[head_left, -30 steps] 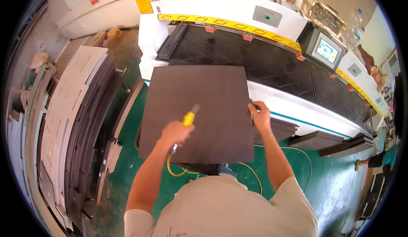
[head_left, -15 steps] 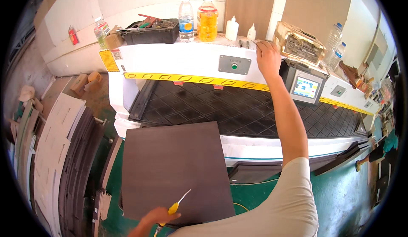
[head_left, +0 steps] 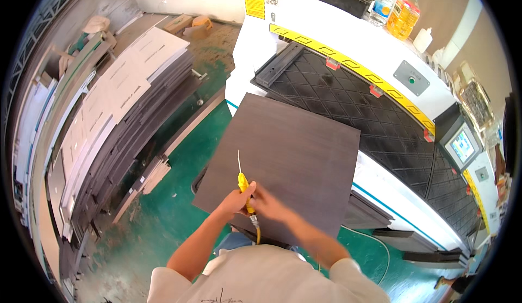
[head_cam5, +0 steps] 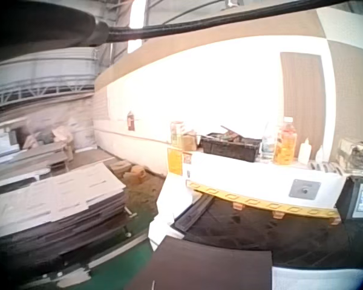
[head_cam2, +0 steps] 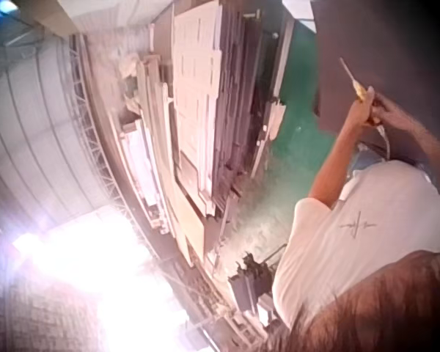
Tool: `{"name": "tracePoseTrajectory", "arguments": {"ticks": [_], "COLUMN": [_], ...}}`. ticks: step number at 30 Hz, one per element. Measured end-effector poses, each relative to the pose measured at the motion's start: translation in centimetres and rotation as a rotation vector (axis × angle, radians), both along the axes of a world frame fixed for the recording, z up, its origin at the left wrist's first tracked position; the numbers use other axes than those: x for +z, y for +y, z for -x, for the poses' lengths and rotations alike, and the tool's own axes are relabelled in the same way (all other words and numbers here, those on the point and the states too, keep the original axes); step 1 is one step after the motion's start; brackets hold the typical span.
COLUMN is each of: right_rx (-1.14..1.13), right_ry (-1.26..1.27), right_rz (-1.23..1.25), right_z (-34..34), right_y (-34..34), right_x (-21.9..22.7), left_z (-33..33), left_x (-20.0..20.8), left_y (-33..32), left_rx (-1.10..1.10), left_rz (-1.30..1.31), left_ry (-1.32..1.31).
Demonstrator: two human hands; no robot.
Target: The person uses a yellow air nozzle to blow dust and debris off the surface of dark rectangular panels. They handle the panels one by one, lifting them from a stack, cleaning them, and placing them back down. The person also moves a stack of panels to a different location in the workshop.
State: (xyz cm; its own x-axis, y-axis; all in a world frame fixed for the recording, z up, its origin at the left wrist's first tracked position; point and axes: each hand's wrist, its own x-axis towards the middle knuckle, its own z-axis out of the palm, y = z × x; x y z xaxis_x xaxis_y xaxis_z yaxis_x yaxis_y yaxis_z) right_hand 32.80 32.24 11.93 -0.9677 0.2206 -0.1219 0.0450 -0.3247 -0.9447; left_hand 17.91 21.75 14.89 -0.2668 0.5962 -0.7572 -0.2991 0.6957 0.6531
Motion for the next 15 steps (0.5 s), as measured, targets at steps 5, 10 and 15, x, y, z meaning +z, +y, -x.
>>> {"name": "tracePoseTrajectory", "arguments": {"ticks": [5,10,15], "right_rx": [-0.359,-1.415,-0.557], "right_ry": [-0.182,-0.174,-0.547], "right_rz": [0.157,0.32,0.094], "right_z": [3.7,-1.4,-10.4], "right_y": [-6.0,4.0,-4.0], "right_x": [-4.2,-2.8,4.5], "left_z": [4.8,8.3,10.6], "left_x": [-1.0,-2.1,-6.3], "left_y": [-3.7,-9.8,-13.2], "left_rx": [-0.069,-0.686,-1.094], "left_rz": [-0.079,-0.394,-0.493], "left_ry": [-0.162,0.772,1.25]}}
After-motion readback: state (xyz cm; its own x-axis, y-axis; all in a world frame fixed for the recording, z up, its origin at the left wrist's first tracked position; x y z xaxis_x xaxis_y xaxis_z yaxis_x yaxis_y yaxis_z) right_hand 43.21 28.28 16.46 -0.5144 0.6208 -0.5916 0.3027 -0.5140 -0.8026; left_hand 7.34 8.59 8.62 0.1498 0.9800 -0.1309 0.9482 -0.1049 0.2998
